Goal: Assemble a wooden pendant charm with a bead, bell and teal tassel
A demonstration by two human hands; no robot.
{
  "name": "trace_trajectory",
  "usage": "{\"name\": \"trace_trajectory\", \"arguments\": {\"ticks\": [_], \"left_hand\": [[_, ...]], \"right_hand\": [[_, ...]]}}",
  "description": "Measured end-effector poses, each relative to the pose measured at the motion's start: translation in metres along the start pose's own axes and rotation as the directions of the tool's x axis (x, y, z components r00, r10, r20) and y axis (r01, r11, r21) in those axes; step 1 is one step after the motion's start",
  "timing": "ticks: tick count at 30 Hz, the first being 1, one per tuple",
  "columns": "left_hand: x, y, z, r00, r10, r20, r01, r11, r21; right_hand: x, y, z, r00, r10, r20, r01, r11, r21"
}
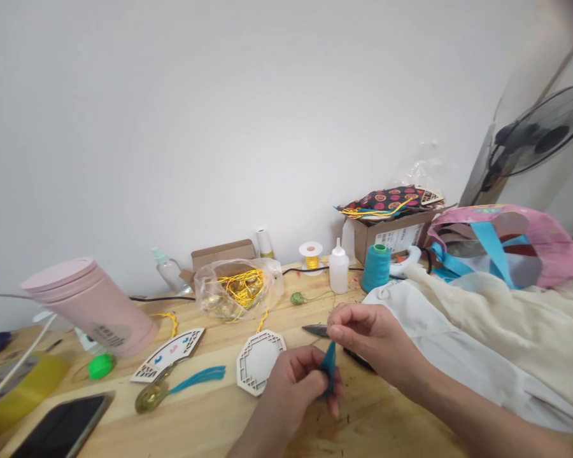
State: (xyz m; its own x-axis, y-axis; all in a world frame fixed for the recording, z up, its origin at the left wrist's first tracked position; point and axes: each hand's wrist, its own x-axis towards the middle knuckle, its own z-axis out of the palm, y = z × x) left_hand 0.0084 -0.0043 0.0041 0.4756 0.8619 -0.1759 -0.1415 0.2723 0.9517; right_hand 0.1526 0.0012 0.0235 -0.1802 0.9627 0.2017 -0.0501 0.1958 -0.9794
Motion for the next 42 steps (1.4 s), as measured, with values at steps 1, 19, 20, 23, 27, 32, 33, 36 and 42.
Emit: {"name": "trace_trajectory", "arguments": {"ticks": [1, 19, 20, 23, 27, 32, 33, 36, 42], "left_hand": [[0.0, -0.001, 0.0, 0.999, -0.026, 0.021, 0.026, 1.0, 0.0], [-0.001, 0.007, -0.001, 0.982, 0.127, -0.14, -0.103, 0.98, 0.172], [-0.001, 0.006, 0.0, 0.985, 0.124, -0.119, -0.107, 0.984, 0.141], [0.001, 0.002, 0.003, 0.988, 0.114, -0.103, -0.105, 0.99, 0.089], [0.001, 0.002, 0.002, 0.987, 0.034, -0.156, -0.017, 0.994, 0.106], [0.002, 0.001, 0.001, 0.987, -0.002, -0.159, 0.018, 0.995, 0.102], [0.002, 0.001, 0.002, 0.989, 0.014, -0.148, 0.002, 0.994, 0.108], [0.003, 0.0, 0.004, 0.992, 0.077, -0.096, -0.057, 0.98, 0.192], [-0.003, -0.001, 0.004, 1.0, 0.004, -0.012, 0.001, 0.902, 0.433]], "right_hand": [[0.0, -0.001, 0.0, 0.999, 0.04, -0.002, -0.04, 0.998, 0.058], [-0.003, -0.008, -0.003, 0.987, -0.123, -0.107, 0.091, 0.961, -0.259], [-0.003, -0.007, -0.001, 0.987, -0.134, -0.093, 0.104, 0.956, -0.275], [-0.004, -0.004, 0.003, 0.987, -0.143, -0.073, 0.118, 0.953, -0.28], [-0.003, -0.002, 0.003, 0.983, -0.153, -0.104, 0.121, 0.957, -0.262], [-0.005, 0.0, 0.004, 0.981, -0.164, -0.105, 0.132, 0.957, -0.258], [-0.005, 0.001, 0.005, 0.982, -0.166, -0.095, 0.137, 0.956, -0.259], [-0.007, 0.002, 0.008, 0.983, -0.166, -0.073, 0.143, 0.958, -0.25], [-0.005, 0.0, 0.007, 0.987, -0.095, -0.129, 0.087, 0.994, -0.065]]}}
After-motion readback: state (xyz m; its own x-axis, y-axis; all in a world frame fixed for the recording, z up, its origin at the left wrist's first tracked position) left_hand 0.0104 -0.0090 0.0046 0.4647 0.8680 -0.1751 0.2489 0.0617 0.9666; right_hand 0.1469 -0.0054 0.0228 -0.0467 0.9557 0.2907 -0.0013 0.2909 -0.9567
